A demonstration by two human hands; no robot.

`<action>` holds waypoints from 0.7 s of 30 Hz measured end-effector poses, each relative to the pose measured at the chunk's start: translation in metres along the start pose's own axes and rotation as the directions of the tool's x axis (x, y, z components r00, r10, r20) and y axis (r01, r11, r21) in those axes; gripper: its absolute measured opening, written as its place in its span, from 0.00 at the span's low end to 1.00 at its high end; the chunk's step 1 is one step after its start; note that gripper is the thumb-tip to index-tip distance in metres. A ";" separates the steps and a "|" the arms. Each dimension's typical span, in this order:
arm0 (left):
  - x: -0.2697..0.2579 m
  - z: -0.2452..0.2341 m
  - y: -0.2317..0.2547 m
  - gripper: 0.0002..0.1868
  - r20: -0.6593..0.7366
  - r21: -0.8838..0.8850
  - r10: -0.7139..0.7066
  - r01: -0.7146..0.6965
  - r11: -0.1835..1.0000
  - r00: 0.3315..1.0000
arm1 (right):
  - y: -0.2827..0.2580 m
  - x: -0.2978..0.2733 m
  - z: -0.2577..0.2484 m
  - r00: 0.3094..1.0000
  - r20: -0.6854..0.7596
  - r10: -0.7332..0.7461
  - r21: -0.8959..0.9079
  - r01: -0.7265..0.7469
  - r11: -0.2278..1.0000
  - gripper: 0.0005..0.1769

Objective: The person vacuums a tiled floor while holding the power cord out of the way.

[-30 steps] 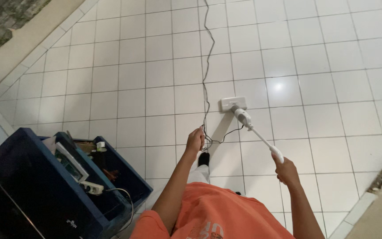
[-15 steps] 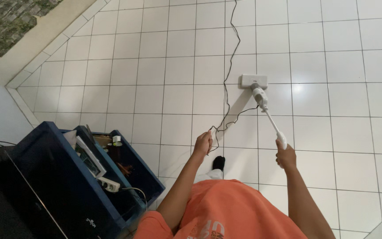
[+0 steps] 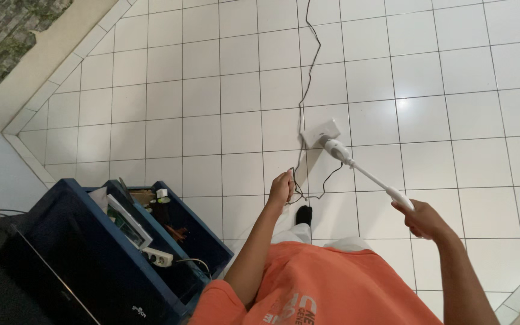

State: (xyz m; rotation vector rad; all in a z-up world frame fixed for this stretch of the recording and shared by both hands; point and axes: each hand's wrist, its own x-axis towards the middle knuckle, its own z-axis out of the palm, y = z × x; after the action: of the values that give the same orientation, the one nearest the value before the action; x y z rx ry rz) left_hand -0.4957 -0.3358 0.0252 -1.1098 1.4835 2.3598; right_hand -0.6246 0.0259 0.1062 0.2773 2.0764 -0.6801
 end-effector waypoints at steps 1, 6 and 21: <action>0.001 -0.001 -0.001 0.21 -0.003 -0.009 0.000 0.000 1.000 1.000 | -0.004 -0.002 -0.001 1.000 0.018 -0.001 -0.037 0.002 0.999 0.30; 0.002 -0.012 -0.008 0.21 -0.034 -0.006 -0.030 0.030 1.000 0.999 | -0.028 -0.001 0.029 0.997 0.004 -0.082 -0.059 0.082 0.995 0.26; -0.004 -0.062 -0.039 0.23 -0.224 0.150 0.064 -0.031 0.988 0.972 | -0.013 0.053 0.133 0.984 -0.114 -0.139 0.044 0.145 0.988 0.30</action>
State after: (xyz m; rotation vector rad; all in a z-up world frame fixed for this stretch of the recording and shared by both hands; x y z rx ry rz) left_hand -0.4425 -0.3661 -0.0152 -1.3594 1.7442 2.1706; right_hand -0.5669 -0.0634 0.0089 0.2009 2.2019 -0.8220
